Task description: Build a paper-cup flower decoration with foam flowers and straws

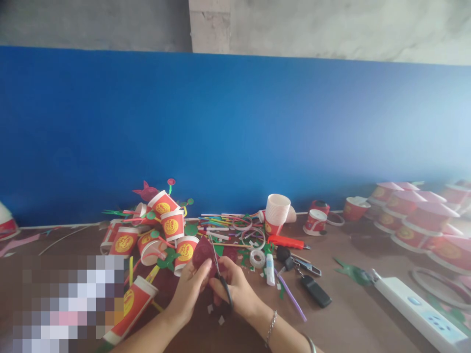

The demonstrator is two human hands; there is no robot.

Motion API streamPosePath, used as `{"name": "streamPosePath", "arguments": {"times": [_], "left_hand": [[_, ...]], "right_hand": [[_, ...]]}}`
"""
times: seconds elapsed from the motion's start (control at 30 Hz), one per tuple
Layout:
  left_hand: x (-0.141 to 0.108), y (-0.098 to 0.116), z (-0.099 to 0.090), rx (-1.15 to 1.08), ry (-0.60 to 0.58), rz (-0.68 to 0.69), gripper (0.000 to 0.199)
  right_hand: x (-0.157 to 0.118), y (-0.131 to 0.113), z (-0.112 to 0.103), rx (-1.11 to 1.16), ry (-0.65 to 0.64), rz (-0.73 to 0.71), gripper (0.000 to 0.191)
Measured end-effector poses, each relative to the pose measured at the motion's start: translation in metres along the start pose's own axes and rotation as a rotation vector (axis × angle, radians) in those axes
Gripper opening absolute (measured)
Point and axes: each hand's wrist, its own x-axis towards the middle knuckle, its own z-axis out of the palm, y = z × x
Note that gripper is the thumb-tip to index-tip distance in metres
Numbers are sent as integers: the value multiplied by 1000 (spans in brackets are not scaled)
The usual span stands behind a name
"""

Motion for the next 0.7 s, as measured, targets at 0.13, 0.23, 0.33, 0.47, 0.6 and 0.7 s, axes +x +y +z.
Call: {"name": "streamPosePath", "arguments": {"times": [0.13, 0.23, 0.33, 0.47, 0.6, 0.7], "left_hand": [[1, -1, -1, 8, -13, 6, 32], [1, -1, -1, 18, -23, 7, 32], [2, 0, -2, 21, -36, 8, 31], [3, 0, -4, 25, -56, 9, 29], [2, 0, -4, 22, -87, -11, 29], [1, 1, -3, 14, -108, -23, 28]], "right_hand": [[2, 3, -1, 1, 0, 9, 46], [2, 5, -2, -4, 5, 4, 46], [1, 4, -3, -14, 8, 4, 48], [1, 3, -4, -16, 0, 25, 51], [2, 6, -7, -12, -17, 20, 43], [3, 7, -9, -20, -9, 0, 37]]}}
